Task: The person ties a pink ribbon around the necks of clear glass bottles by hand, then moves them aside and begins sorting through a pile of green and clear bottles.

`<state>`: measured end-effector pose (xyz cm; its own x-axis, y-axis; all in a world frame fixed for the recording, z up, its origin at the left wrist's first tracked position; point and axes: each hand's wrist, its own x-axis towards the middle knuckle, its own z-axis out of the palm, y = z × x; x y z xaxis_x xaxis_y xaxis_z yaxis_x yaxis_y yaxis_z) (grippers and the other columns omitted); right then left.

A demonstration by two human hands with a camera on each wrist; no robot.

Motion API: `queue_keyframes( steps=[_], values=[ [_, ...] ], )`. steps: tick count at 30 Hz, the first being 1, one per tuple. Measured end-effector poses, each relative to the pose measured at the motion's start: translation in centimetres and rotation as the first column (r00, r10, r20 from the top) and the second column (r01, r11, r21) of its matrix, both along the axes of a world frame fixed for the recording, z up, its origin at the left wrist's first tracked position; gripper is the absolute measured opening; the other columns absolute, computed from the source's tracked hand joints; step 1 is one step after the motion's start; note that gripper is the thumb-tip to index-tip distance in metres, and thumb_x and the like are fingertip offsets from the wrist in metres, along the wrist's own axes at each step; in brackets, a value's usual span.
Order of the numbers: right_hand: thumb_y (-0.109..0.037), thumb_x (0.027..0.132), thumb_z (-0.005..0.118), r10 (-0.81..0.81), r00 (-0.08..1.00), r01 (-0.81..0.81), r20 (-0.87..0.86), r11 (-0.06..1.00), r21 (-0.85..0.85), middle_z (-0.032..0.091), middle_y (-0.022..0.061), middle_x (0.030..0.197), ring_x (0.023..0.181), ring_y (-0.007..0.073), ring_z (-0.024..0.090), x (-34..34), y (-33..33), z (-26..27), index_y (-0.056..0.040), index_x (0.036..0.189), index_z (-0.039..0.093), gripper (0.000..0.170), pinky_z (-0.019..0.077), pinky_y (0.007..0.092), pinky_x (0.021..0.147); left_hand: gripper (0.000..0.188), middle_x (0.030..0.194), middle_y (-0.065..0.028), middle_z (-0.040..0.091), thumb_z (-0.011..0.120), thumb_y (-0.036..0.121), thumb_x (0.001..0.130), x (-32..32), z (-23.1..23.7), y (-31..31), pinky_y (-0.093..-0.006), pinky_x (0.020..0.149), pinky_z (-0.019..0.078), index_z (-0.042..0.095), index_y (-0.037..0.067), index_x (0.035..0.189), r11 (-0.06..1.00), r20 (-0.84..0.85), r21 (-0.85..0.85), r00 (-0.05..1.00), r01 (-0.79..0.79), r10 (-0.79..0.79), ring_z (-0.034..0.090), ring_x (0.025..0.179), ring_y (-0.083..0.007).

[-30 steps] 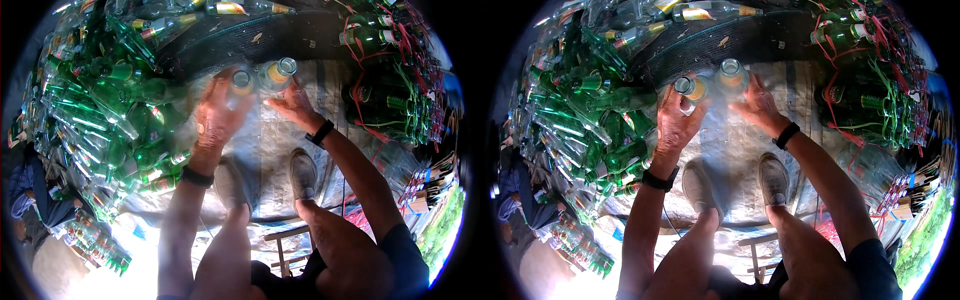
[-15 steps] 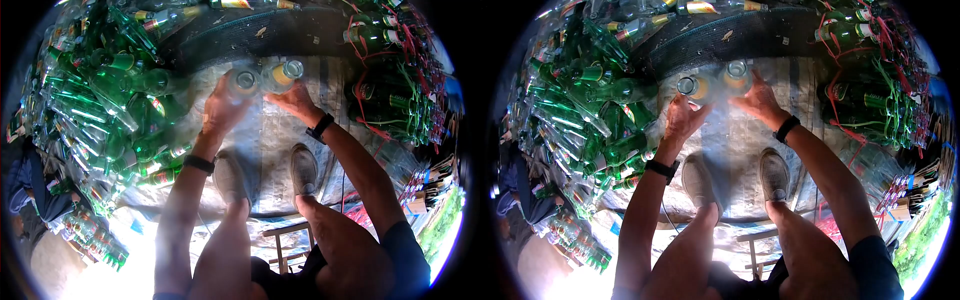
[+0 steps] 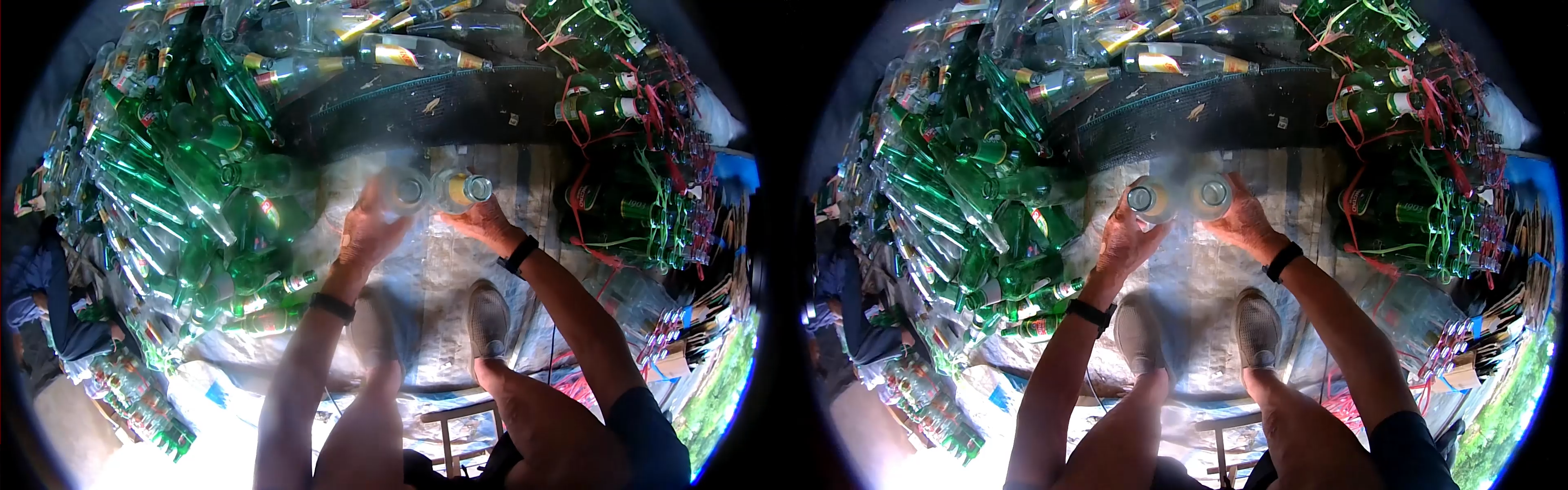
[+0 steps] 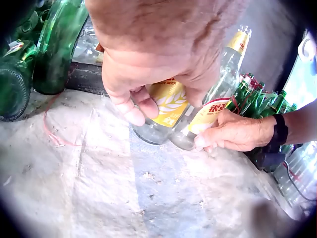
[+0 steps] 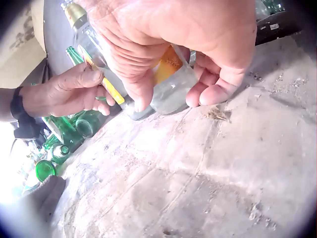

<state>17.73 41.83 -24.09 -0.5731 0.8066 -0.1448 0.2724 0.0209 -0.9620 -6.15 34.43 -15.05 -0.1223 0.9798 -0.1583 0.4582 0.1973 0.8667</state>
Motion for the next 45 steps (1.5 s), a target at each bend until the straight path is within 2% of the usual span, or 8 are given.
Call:
queue_keyframes(
  steps=[9, 13, 21, 26, 31, 36, 40, 45],
  values=[
    [-0.003, 0.075, 0.079, 0.150, 0.959, -0.232, 0.241, 0.904, 0.360, 0.055, 0.0203, 0.131, 0.117, 0.0400, 0.061, 1.6, 2.9, 4.5, -0.0060, 0.139, 0.047, 0.071, 0.0532, 0.0448, 0.096, 0.069, 0.129, -0.0094, 0.067, 0.085, 0.019, 0.084, -0.2, 0.0, -0.3, -0.0356, 0.090, 0.0565, 0.050, 0.009, 0.143, 0.999, 0.025, -0.051, 1.000, 0.009, -0.007, 0.066, 0.115, -0.0215],
    [0.000, 0.077, 0.073, 0.123, 0.925, -0.238, 0.361, 0.925, 0.296, 0.057, 0.0202, 0.128, 0.116, 0.0417, 0.061, 2.2, 6.3, 4.1, -0.0054, 0.138, 0.048, 0.066, 0.0534, 0.0459, 0.095, 0.076, 0.132, -0.0126, 0.063, 0.085, 0.016, 0.082, -0.7, -0.2, -1.0, -0.0361, 0.090, 0.0573, 0.046, 0.008, 0.147, 0.999, 0.041, -0.047, 0.999, -0.002, 0.003, 0.068, 0.110, -0.0230],
    [-0.014, 0.084, 0.070, -0.361, 0.838, -0.104, 0.409, 0.631, 0.769, 0.056, 0.0220, 0.131, 0.121, 0.0418, 0.058, -0.2, 20.1, 5.7, -0.0056, 0.141, 0.048, 0.062, 0.0501, 0.0459, 0.102, 0.077, 0.125, -0.0135, 0.064, 0.081, 0.008, 0.080, -0.6, -2.6, -5.8, -0.0332, 0.073, 0.0596, 0.045, 0.008, 0.149, 0.996, -0.054, -0.040, 0.995, -0.084, 0.081, 0.066, 0.080, -0.0183],
    [-0.017, 0.086, 0.071, -0.268, 0.806, -0.165, 0.527, 0.754, 0.635, 0.056, 0.0236, 0.131, 0.123, 0.0425, 0.056, -0.8, 23.9, 4.7, -0.0058, 0.141, 0.049, 0.060, 0.0491, 0.0465, 0.104, 0.059, 0.110, -0.0079, 0.070, 0.080, 0.006, 0.079, 2.1, -2.0, -13.1, -0.0318, 0.062, 0.0537, 0.060, 0.008, 0.135, 0.986, 0.047, -0.105, 0.990, -0.130, 0.135, 0.061, 0.067, -0.0136],
    [-0.021, 0.089, 0.070, -0.254, 0.722, -0.267, 0.643, 0.755, 0.598, 0.061, 0.0219, 0.117, 0.108, 0.0434, 0.063, -1.2, 22.4, 4.9, -0.0051, 0.116, 0.056, 0.034, 0.0528, 0.0518, 0.092, 0.049, 0.100, -0.0051, 0.070, 0.081, 0.013, 0.082, 3.3, -2.0, -16.6, -0.0303, 0.061, 0.0512, 0.064, 0.007, 0.128, 0.991, 0.062, -0.130, 0.998, -0.015, 0.024, 0.056, 0.062, -0.0133],
    [-0.021, 0.092, 0.068, -0.196, 0.857, -0.228, 0.477, 0.686, 0.691, 0.064, 0.0198, 0.097, 0.096, 0.0432, 0.065, -0.6, 19.0, 5.5, -0.0046, 0.097, 0.053, 0.022, 0.0523, 0.0513, 0.082, 0.044, 0.097, -0.0043, 0.069, 0.082, 0.020, 0.085, 3.2, -2.7, -16.6, -0.0301, 0.060, 0.0502, 0.066, 0.008, 0.125, 0.999, 0.088, -0.039, 0.996, -0.004, 0.008, 0.055, 0.060, -0.0136],
    [-0.022, 0.095, 0.066, -0.211, 0.869, -0.096, 0.449, 0.816, 0.570, 0.065, 0.0186, 0.089, 0.086, 0.0424, 0.065, 0.6, 14.7, 7.8, -0.0062, 0.096, 0.055, 0.019, 0.0512, 0.0476, 0.074, 0.042, 0.094, -0.0040, 0.069, 0.082, 0.022, 0.084, 3.3, -3.2, -17.1, -0.0295, 0.059, 0.0499, 0.068, 0.008, 0.121, 0.998, 0.033, 0.029, 0.998, 0.050, -0.051, 0.056, 0.061, -0.0130],
    [-0.014, 0.096, 0.073, -0.417, 0.888, 0.221, 0.194, 0.757, 0.614, 0.060, 0.0078, 0.073, 0.061, 0.0128, 0.054, 4.1, 8.9, 11.6, -0.0054, 0.105, 0.066, 0.014, 0.0463, 0.0303, 0.056, 0.043, 0.091, -0.0028, 0.069, 0.085, 0.017, 0.076, 3.2, -2.7, -16.5, -0.0295, 0.057, 0.0504, 0.070, 0.008, 0.115, 0.998, 0.022, 0.035, 0.998, 0.050, -0.051, 0.058, 0.057, -0.0119]
  ],
)
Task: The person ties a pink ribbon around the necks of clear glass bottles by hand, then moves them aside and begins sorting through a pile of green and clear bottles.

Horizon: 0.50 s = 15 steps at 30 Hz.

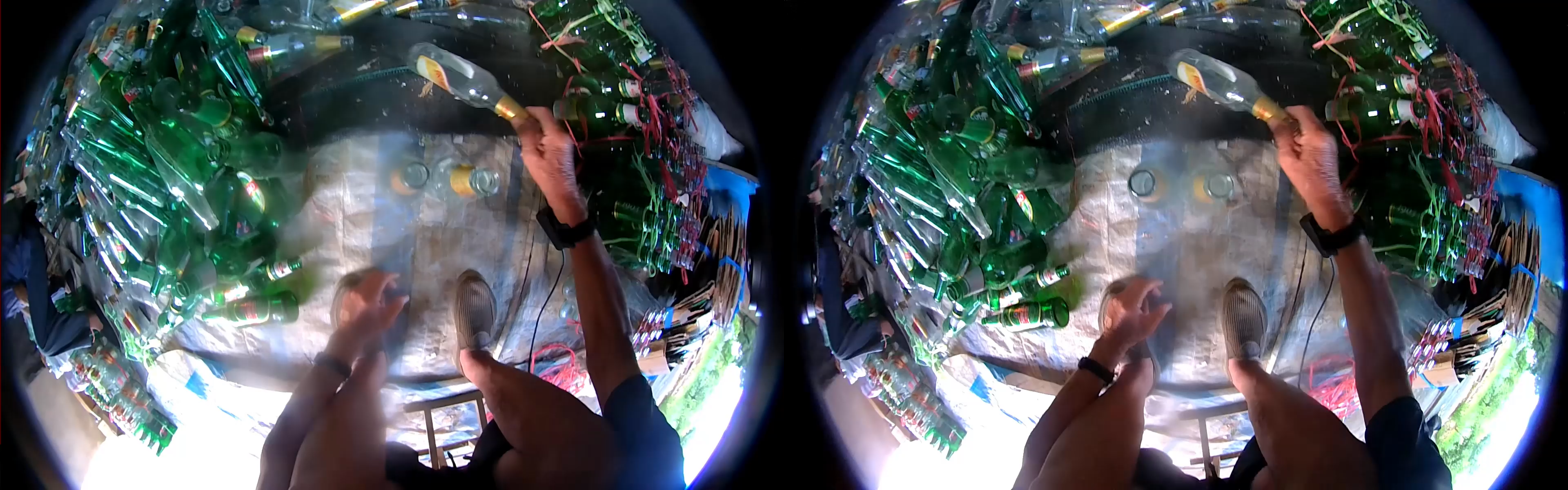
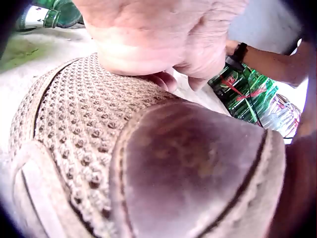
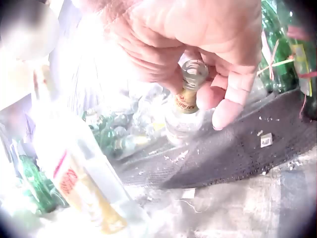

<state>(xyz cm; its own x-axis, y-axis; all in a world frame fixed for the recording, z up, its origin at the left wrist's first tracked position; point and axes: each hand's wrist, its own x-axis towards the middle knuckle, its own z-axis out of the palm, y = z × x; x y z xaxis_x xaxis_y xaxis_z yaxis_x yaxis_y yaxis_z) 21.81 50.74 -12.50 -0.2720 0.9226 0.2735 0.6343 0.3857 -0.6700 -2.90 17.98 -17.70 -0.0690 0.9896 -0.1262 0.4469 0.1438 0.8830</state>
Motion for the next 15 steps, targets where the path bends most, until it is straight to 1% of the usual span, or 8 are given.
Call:
queue_keyframes(
  steps=[1, 3, 5, 7, 9, 10, 13, 15],
  values=[
    [-0.014, 0.096, 0.073, -0.014, 1.000, 0.013, 0.011, 0.998, 0.055, 0.060, 0.0075, 0.072, 0.060, 0.0123, 0.053, 0.5, -0.9, 1.7, -0.0049, 0.105, 0.067, 0.015, 0.0459, 0.0302, 0.055, 0.043, 0.091, -0.0028, 0.069, 0.085, 0.017, 0.076, 0.0, -0.1, -0.1, -0.0295, 0.057, 0.0504, 0.070, 0.008, 0.115, 1.000, 0.005, -0.011, 1.000, 0.004, -0.004, 0.058, 0.057, -0.0119],
    [-0.014, 0.097, 0.074, -0.078, 0.996, 0.076, -0.049, 0.996, -0.043, 0.056, 0.0012, 0.070, 0.060, 0.0054, 0.047, 1.3, -2.3, 4.5, -0.0019, 0.105, 0.067, 0.016, 0.0410, 0.0245, 0.053, 0.043, 0.090, -0.0024, 0.069, 0.085, 0.016, 0.076, 0.1, -0.3, -0.1, -0.0281, 0.055, 0.0493, 0.070, 0.009, 0.115, 0.999, 0.012, -0.037, 1.000, -0.014, 0.015, 0.057, 0.056, -0.0109],
    [-0.013, 0.097, 0.074, -0.078, 0.995, 0.077, -0.067, 0.997, -0.023, 0.055, -0.0005, 0.070, 0.060, 0.0045, 0.045, 1.9, -3.2, 6.6, -0.0016, 0.104, 0.066, 0.015, 0.0399, 0.0235, 0.054, 0.042, 0.089, -0.0020, 0.068, 0.085, 0.016, 0.076, 0.1, -0.5, -0.1, -0.0271, 0.053, 0.0478, 0.070, 0.009, 0.115, 0.999, 0.050, -0.030, 0.999, -0.011, 0.013, 0.056, 0.056, -0.0103],
    [-0.013, 0.096, 0.075, -0.078, 0.994, 0.074, -0.080, 0.996, -0.048, 0.055, 0.0009, 0.070, 0.060, 0.0055, 0.046, 1.9, -3.9, 8.6, -0.0014, 0.103, 0.066, 0.016, 0.0406, 0.0237, 0.054, 0.041, 0.090, -0.0020, 0.068, 0.085, 0.015, 0.076, 0.1, -0.4, -0.1, -0.0270, 0.053, 0.0471, 0.070, 0.009, 0.115, 1.000, -0.004, 0.010, 1.000, 0.004, -0.004, 0.055, 0.055, -0.0104],
    [-0.012, 0.094, 0.077, -0.056, 0.998, 0.056, 0.035, 0.998, 0.004, 0.056, 0.0031, 0.070, 0.059, 0.0064, 0.046, 1.8, -4.6, 10.2, -0.0015, 0.101, 0.067, 0.016, 0.0406, 0.0241, 0.054, 0.041, 0.089, -0.0019, 0.068, 0.085, 0.015, 0.077, 0.1, -0.1, 0.0, -0.0268, 0.053, 0.0467, 0.070, 0.009, 0.115, 1.000, -0.007, -0.005, 1.000, 0.010, -0.010, 0.054, 0.055, -0.0102],
    [-0.012, 0.092, 0.078, -0.055, 0.996, 0.057, 0.072, 0.998, -0.021, 0.056, 0.0050, 0.069, 0.057, 0.0080, 0.047, 1.8, -5.0, 11.0, -0.0021, 0.099, 0.067, 0.016, 0.0413, 0.0252, 0.054, 0.041, 0.089, -0.0018, 0.067, 0.085, 0.016, 0.077, 0.1, -0.2, 0.0, -0.0267, 0.053, 0.0467, 0.070, 0.009, 0.114, 1.000, -0.012, -0.002, 1.000, 0.012, -0.012, 0.054, 0.055, -0.0101],
    [-0.011, 0.091, 0.078, 0.004, 0.996, -0.006, 0.094, 1.000, 0.025, 0.057, 0.0055, 0.068, 0.056, 0.0089, 0.048, 1.5, -6.2, 11.7, -0.0021, 0.097, 0.067, 0.016, 0.0414, 0.0268, 0.052, 0.040, 0.088, -0.0016, 0.066, 0.085, 0.016, 0.077, 0.2, -0.3, -0.1, -0.0266, 0.053, 0.0471, 0.070, 0.009, 0.114, 1.000, -0.015, -0.001, 1.000, 0.014, -0.014, 0.054, 0.056, -0.0101],
    [-0.010, 0.090, 0.078, 0.015, 0.992, -0.015, 0.128, 1.000, -0.003, 0.057, 0.0057, 0.069, 0.056, 0.0096, 0.049, 1.4, -7.1, 12.4, -0.0021, 0.096, 0.066, 0.016, 0.0416, 0.0274, 0.052, 0.040, 0.088, -0.0015, 0.066, 0.085, 0.016, 0.077, 0.2, -0.4, 0.0, -0.0267, 0.054, 0.0473, 0.070, 0.009, 0.114, 1.000, -0.013, 0.000, 1.000, 0.014, -0.014, 0.054, 0.056, -0.0101]
  ],
)
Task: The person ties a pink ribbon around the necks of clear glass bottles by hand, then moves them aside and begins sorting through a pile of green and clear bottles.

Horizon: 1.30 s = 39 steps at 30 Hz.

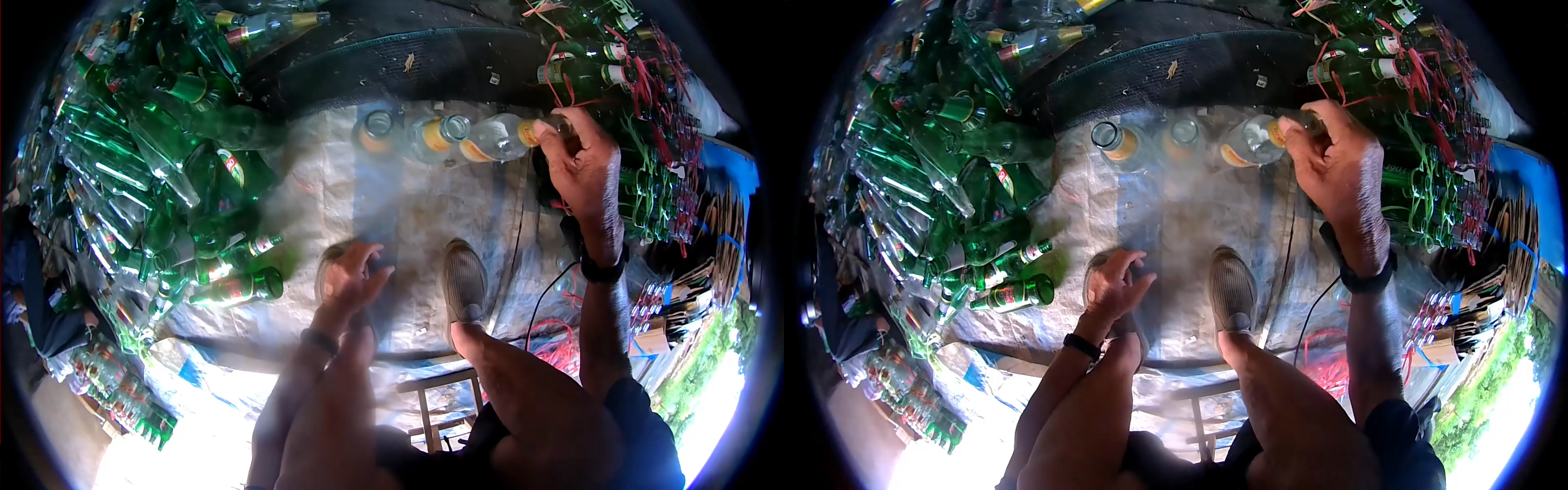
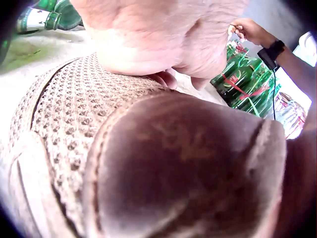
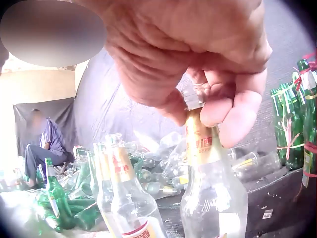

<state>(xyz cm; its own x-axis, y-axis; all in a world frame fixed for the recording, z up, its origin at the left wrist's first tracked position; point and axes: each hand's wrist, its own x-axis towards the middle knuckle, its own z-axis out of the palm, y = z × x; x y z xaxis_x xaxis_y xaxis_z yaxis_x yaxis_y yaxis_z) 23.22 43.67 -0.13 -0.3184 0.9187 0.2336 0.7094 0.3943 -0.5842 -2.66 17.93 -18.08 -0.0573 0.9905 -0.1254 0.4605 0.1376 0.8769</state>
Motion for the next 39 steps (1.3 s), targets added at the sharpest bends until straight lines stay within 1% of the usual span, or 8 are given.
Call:
queue_keyframes(
  steps=[9, 18, 20, 24, 27, 33, 35, 39],
  values=[
    [-0.010, 0.087, 0.079, 0.060, 0.997, -0.060, 0.054, 0.998, 0.010, 0.057, 0.0071, 0.070, 0.054, 0.0126, 0.049, -1.0, -2.3, 0.4, -0.0028, 0.095, 0.066, 0.017, 0.0421, 0.0283, 0.051, 0.040, 0.090, -0.0010, 0.066, 0.085, 0.021, 0.077, 0.1, 0.4, -0.1, -0.0279, 0.054, 0.0485, 0.070, 0.011, 0.113, 1.000, -0.046, -0.019, 0.999, 0.008, -0.009, 0.055, 0.057, -0.0112],
    [-0.013, 0.086, 0.081, 0.113, 0.992, -0.114, 0.049, 0.993, 0.030, 0.063, 0.0108, 0.076, 0.057, 0.0153, 0.060, -2.1, -2.6, -0.3, -0.0013, 0.100, 0.067, 0.023, 0.0475, 0.0284, 0.052, 0.039, 0.091, -0.0014, 0.067, 0.085, 0.022, 0.078, 0.2, 0.4, -0.1, -0.0287, 0.054, 0.0487, 0.070, 0.011, 0.112, 0.999, -0.047, -0.041, 0.999, 0.013, -0.015, 0.055, 0.057, -0.0120],
    [-0.014, 0.085, 0.082, 0.082, 0.996, -0.080, 0.038, 0.996, -0.036, 0.064, 0.0112, 0.077, 0.058, 0.0170, 0.062, -2.3, -2.6, -0.3, -0.0015, 0.101, 0.067, 0.025, 0.0491, 0.0293, 0.053, 0.040, 0.091, -0.0020, 0.067, 0.086, 0.022, 0.077, 0.2, 0.6, -0.2, -0.0295, 0.055, 0.0488, 0.071, 0.011, 0.112, 0.999, -0.059, -0.050, 0.998, -0.002, -0.001, 0.056, 0.057, -0.0128],
    [-0.017, 0.084, 0.084, 0.122, 0.990, -0.119, 0.077, 0.992, -0.038, 0.066, 0.0118, 0.081, 0.061, 0.0217, 0.065, -2.3, -1.9, 0.2, -0.0024, 0.104, 0.066, 0.031, 0.0509, 0.0318, 0.055, 0.041, 0.090, -0.0027, 0.068, 0.086, 0.021, 0.076, 0.2, 0.3, -0.1, -0.0299, 0.055, 0.0488, 0.071, 0.010, 0.112, 0.999, -0.109, 0.050, 0.994, 0.005, 0.001, 0.056, 0.057, -0.0133],
    [-0.018, 0.084, 0.084, 0.130, 0.989, -0.128, 0.067, 0.991, -0.044, 0.067, 0.0120, 0.083, 0.062, 0.0227, 0.065, -2.4, -1.7, 0.1, -0.0027, 0.106, 0.066, 0.032, 0.0506, 0.0330, 0.055, 0.042, 0.090, -0.0026, 0.068, 0.087, 0.021, 0.075, 0.2, 0.6, -0.2, -0.0295, 0.055, 0.0487, 0.072, 0.010, 0.112, 1.000, -0.083, -0.020, 0.996, -0.013, 0.011, 0.056, 0.057, -0.0134],
    [-0.019, 0.083, 0.085, 0.167, 0.986, -0.164, 0.001, 0.965, -0.207, 0.066, 0.0108, 0.084, 0.061, 0.0236, 0.063, -2.2, -1.2, 0.6, -0.0038, 0.109, 0.066, 0.035, 0.0502, 0.0334, 0.055, 0.045, 0.090, -0.0029, 0.069, 0.088, 0.022, 0.075, 0.3, 0.0, -0.5, -0.0301, 0.055, 0.0494, 0.071, 0.009, 0.114, 0.998, -0.065, -0.052, 0.998, -0.021, 0.018, 0.056, 0.058, -0.0129],
    [-0.015, 0.082, 0.084, 0.190, 0.982, -0.178, 0.009, 0.935, -0.306, 0.067, 0.0110, 0.087, 0.068, 0.0240, 0.065, -2.0, -0.9, 1.1, -0.0035, 0.114, 0.065, 0.039, 0.0528, 0.0330, 0.061, 0.046, 0.091, -0.0030, 0.069, 0.088, 0.023, 0.075, 0.2, 0.0, -0.5, -0.0303, 0.055, 0.0496, 0.071, 0.009, 0.115, 0.998, -0.074, -0.066, 0.997, -0.014, 0.009, 0.056, 0.058, -0.0131],
    [-0.008, 0.082, 0.081, 0.302, 0.951, -0.263, 0.070, 0.906, -0.331, 0.067, 0.0129, 0.092, 0.077, 0.0255, 0.068, 0.4, 1.0, 1.3, -0.0031, 0.118, 0.064, 0.039, 0.0556, 0.0355, 0.069, 0.045, 0.092, -0.0036, 0.069, 0.087, 0.024, 0.076, 0.2, -0.1, -0.6, -0.0308, 0.056, 0.0500, 0.070, 0.010, 0.116, 0.998, -0.067, -0.055, 0.998, -0.013, 0.009, 0.056, 0.058, -0.0135]
  ],
)
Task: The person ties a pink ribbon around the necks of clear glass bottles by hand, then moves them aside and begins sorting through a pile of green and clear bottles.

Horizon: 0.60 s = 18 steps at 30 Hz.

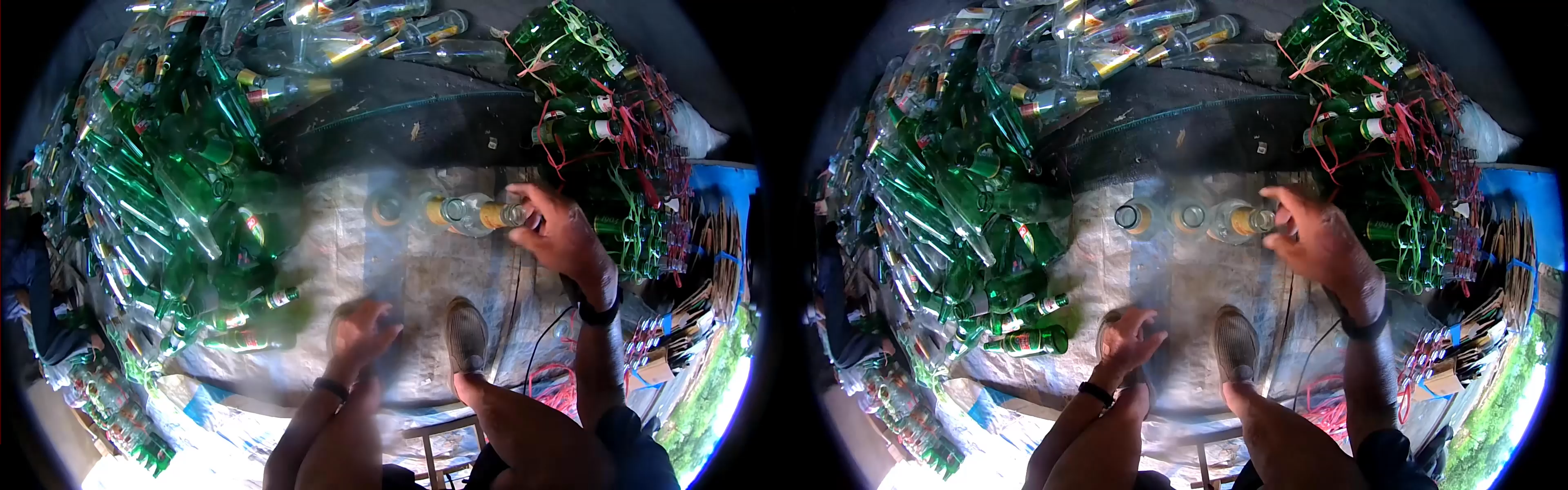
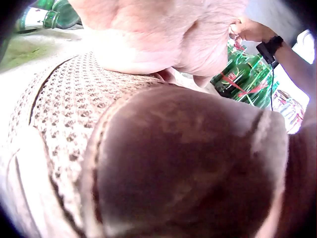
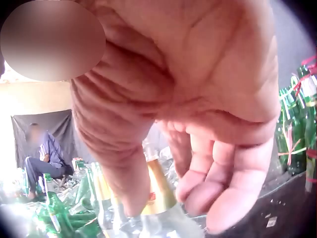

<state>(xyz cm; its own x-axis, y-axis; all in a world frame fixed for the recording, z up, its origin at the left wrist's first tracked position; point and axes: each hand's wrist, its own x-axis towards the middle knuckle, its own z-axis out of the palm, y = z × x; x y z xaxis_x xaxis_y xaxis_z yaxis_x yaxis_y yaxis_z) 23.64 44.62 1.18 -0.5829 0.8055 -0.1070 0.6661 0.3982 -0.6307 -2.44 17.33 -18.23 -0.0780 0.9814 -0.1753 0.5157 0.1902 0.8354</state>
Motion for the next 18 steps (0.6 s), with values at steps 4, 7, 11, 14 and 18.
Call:
queue_keyframes(
  steps=[4, 7, 11, 14, 18],
  values=[
    [-0.002, 0.083, 0.075, -0.032, 0.999, 0.030, 0.042, 0.997, 0.068, 0.068, 0.0157, 0.099, 0.093, 0.0300, 0.070, 0.4, 4.9, -2.3, -0.0033, 0.121, 0.062, 0.040, 0.0567, 0.0393, 0.079, 0.044, 0.091, -0.0037, 0.069, 0.087, 0.024, 0.076, -0.1, 0.3, 0.4, -0.0306, 0.055, 0.0495, 0.071, 0.010, 0.114, 1.000, 0.008, 0.021, 1.000, 0.009, -0.009, 0.056, 0.058, -0.0135],
    [-0.003, 0.083, 0.074, 0.016, 1.000, -0.021, 0.024, 0.976, 0.218, 0.067, 0.0170, 0.107, 0.103, 0.0340, 0.069, -1.0, 10.2, -6.2, -0.0038, 0.125, 0.061, 0.043, 0.0563, 0.0408, 0.085, 0.044, 0.091, -0.0037, 0.069, 0.087, 0.025, 0.076, -0.3, 0.3, 0.3, -0.0305, 0.055, 0.0491, 0.071, 0.010, 0.114, 1.000, 0.029, -0.007, 0.999, 0.017, -0.017, 0.056, 0.058, -0.0133],
    [-0.002, 0.083, 0.074, 0.050, 0.988, -0.119, 0.143, 0.840, 0.530, 0.062, 0.0179, 0.121, 0.114, 0.0382, 0.063, -3.9, 16.7, -11.5, -0.0071, 0.136, 0.055, 0.057, 0.0529, 0.0446, 0.095, 0.044, 0.090, -0.0036, 0.069, 0.087, 0.025, 0.076, -0.4, 0.5, 0.5, -0.0302, 0.055, 0.0488, 0.071, 0.010, 0.114, 0.999, 0.043, -0.036, 0.999, 0.013, -0.011, 0.056, 0.058, -0.0132],
    [-0.005, 0.083, 0.073, 0.026, 0.977, -0.135, 0.211, 0.843, 0.521, 0.055, 0.0177, 0.135, 0.127, 0.0397, 0.055, -5.4, 21.0, -13.2, -0.0080, 0.144, 0.047, 0.066, 0.0491, 0.0463, 0.103, 0.045, 0.091, -0.0041, 0.069, 0.087, 0.026, 0.076, -0.6, 0.4, 0.5, -0.0308, 0.056, 0.0492, 0.071, 0.010, 0.115, 0.995, 0.079, -0.084, 0.996, 0.049, -0.042, 0.057, 0.059, -0.0136],
    [-0.011, 0.086, 0.070, -0.010, 0.930, -0.184, 0.368, 0.852, 0.489, 0.043, 0.0152, 0.153, 0.140, 0.0378, 0.045, -7.3, 25.0, -14.1, -0.0084, 0.154, 0.036, 0.076, 0.0444, 0.0444, 0.112, 0.046, 0.093, -0.0051, 0.069, 0.087, 0.027, 0.076, -0.6, 0.4, 0.8, -0.0321, 0.058, 0.0503, 0.071, 0.010, 0.116, 0.996, 0.092, -0.077, 0.995, 0.049, -0.042, 0.057, 0.062, -0.0147]
  ],
)
